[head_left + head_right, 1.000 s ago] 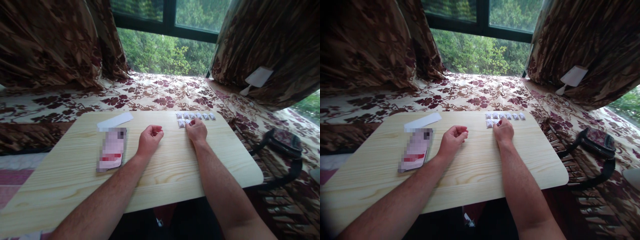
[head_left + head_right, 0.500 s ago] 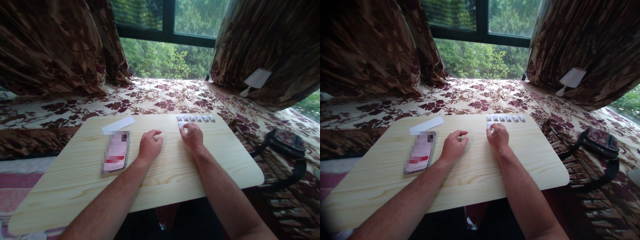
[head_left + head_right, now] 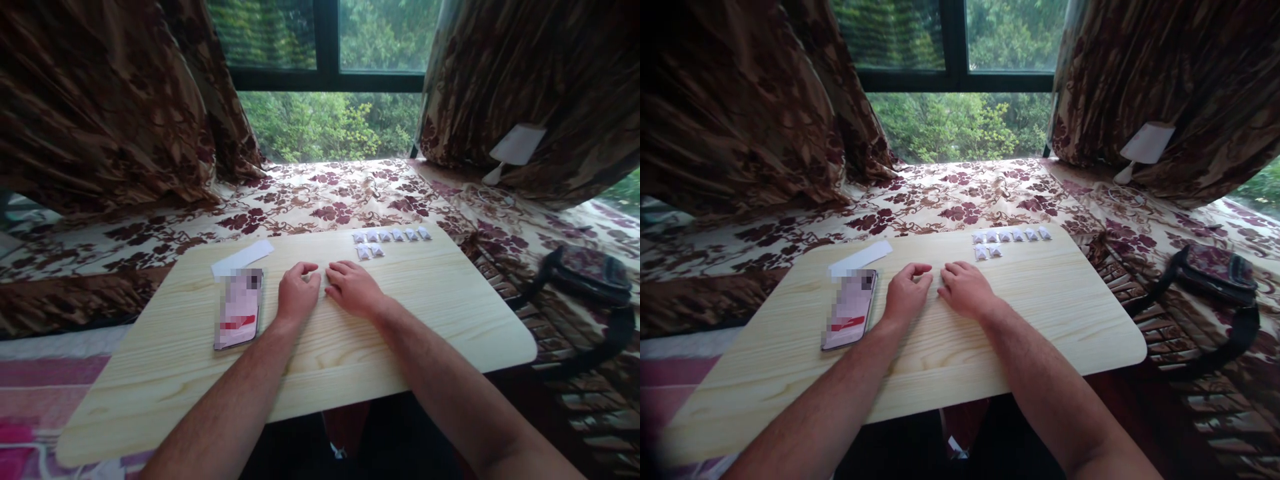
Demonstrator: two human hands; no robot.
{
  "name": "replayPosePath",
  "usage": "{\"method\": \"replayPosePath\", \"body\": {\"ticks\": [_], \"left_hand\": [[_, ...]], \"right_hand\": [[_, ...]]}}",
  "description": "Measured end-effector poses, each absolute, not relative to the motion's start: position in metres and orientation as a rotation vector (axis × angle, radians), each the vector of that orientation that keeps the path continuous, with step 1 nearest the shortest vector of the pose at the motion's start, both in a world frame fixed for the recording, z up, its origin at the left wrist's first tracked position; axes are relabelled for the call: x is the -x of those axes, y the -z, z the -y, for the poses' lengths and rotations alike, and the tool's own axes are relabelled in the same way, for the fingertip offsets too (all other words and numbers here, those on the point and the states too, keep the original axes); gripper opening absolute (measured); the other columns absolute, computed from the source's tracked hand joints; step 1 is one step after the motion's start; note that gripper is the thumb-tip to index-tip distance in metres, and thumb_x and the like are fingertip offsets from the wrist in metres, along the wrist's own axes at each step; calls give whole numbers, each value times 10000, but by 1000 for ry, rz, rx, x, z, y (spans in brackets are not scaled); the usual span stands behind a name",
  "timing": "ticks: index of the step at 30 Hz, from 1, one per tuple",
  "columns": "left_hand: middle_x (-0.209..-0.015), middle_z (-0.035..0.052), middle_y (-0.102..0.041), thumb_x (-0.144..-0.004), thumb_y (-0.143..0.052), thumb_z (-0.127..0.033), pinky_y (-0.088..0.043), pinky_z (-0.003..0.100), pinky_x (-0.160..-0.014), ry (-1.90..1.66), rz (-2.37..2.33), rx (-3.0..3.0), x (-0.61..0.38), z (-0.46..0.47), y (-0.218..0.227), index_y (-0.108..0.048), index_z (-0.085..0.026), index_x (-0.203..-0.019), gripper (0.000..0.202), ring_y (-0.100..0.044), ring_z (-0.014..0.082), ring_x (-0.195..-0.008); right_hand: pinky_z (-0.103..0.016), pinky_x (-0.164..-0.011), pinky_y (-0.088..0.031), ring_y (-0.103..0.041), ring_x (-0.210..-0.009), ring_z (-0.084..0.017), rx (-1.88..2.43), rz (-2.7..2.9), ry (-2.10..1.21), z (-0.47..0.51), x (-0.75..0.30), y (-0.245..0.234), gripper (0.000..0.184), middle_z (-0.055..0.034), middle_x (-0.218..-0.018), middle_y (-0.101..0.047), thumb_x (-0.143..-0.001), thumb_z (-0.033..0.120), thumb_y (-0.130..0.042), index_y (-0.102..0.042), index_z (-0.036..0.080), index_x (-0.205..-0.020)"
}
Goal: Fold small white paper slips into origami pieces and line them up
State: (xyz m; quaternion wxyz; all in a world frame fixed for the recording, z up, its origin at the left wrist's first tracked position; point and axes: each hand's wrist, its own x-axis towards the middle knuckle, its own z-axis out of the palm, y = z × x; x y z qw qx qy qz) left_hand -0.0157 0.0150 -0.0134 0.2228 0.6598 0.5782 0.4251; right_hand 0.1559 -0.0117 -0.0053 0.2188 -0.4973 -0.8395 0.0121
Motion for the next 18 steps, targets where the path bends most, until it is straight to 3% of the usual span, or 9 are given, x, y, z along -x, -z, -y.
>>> {"method": "replayPosePath", "body": {"ticks": [18], "left_hand": [[-1028,123,-762,-840,-543,-166,-511,399,-954,-814,-1557,-2150,14,-7,-7,-759,-163,-1012,276,-693,259,-957]], "right_hand": [[-403,-1113,-404,-553,-1265,-249,1338,2262,-151,6,-163,15,287,-99,-1337,-665,-936,271,-570,-702,214,-1183]]}}
